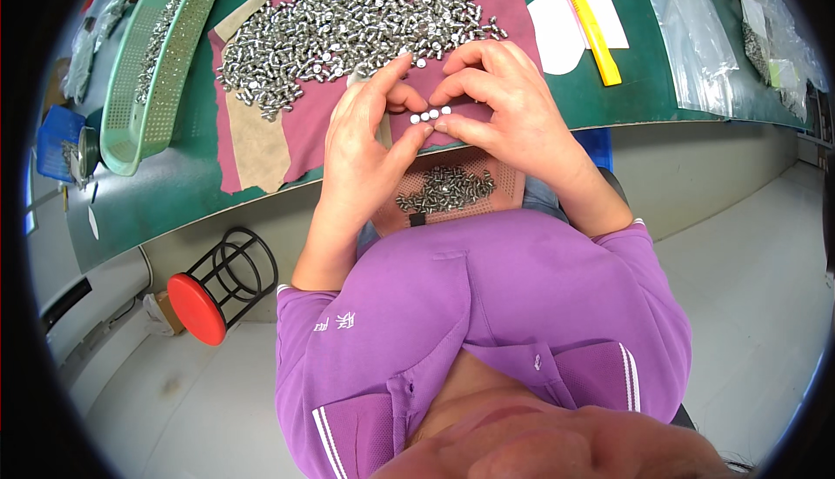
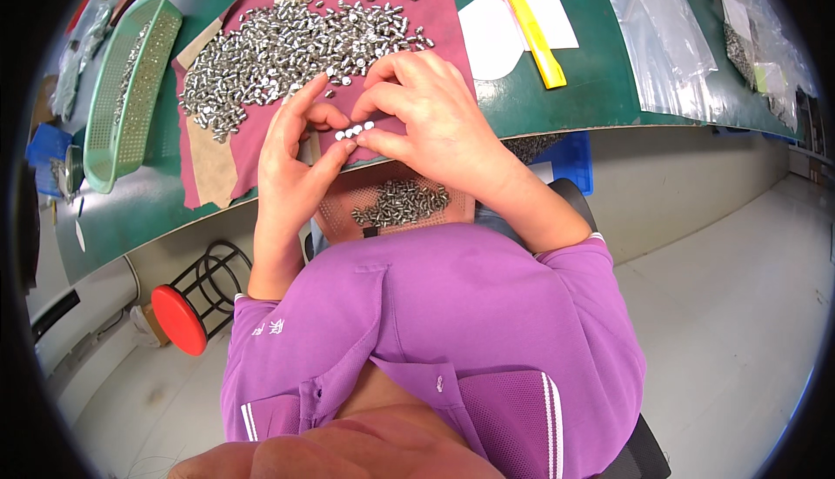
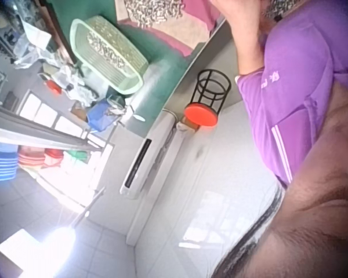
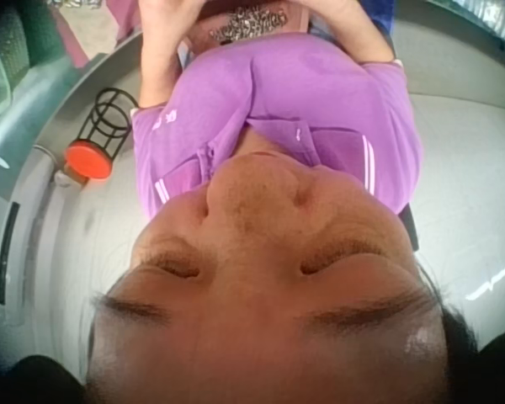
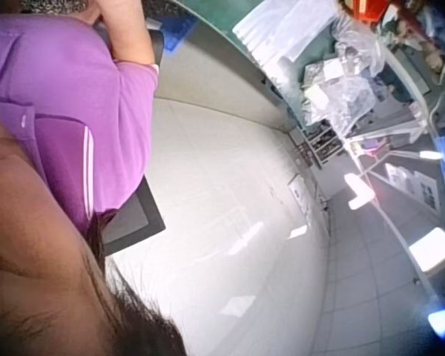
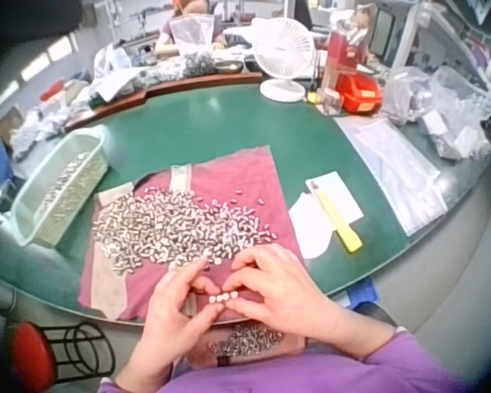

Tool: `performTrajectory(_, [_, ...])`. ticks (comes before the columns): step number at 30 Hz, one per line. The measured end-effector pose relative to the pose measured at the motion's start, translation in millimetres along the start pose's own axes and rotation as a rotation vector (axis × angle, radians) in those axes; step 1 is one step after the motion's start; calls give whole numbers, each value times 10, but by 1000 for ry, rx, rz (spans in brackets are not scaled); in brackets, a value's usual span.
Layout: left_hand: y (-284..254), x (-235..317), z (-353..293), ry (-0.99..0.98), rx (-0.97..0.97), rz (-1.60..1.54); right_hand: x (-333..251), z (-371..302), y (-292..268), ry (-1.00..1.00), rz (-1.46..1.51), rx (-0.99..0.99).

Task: The person sorts small metal parts by hand, inspecting them on a paper sheet and placing them into a sorting tray.

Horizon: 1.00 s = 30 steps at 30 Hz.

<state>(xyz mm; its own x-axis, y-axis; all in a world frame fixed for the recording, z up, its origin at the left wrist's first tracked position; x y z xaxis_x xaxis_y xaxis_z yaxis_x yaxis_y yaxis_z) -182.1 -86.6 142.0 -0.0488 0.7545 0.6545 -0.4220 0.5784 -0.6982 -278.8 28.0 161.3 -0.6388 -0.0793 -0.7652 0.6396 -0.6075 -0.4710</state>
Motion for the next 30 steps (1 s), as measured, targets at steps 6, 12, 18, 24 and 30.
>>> performTrajectory(6, [-46,54,2,-17,-5,56,23,-24,-19,4,25,22])
performTrajectory(12, [-12,41,-28,-13,-53,75,-1,-23,2,-30,21,-34])
performTrajectory(18, [-22,183,-153,-1,-340,-225,-128,-132,-85,14,137,-165])
performTrajectory(24, [-138,19,68,-67,49,120,11,-102,-253,178,-21,-21])
performTrajectory(30, [45,162,210,70,119,288,131,89,-46,136,-40,23])
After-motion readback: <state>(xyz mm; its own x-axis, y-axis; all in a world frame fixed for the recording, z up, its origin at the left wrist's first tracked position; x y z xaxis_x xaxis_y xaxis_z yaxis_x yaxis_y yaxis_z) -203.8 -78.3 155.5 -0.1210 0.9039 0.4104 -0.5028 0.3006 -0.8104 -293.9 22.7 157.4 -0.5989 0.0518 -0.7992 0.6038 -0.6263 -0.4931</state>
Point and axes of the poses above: each hand's wrist, its own z-axis towards the middle knuckle, its own y-axis out of the palm, x = y × z, the point moved 8 cm from there along z, towards the middle knuckle, and after that the axes turned 15 degrees about z, right-handed, at the moved point
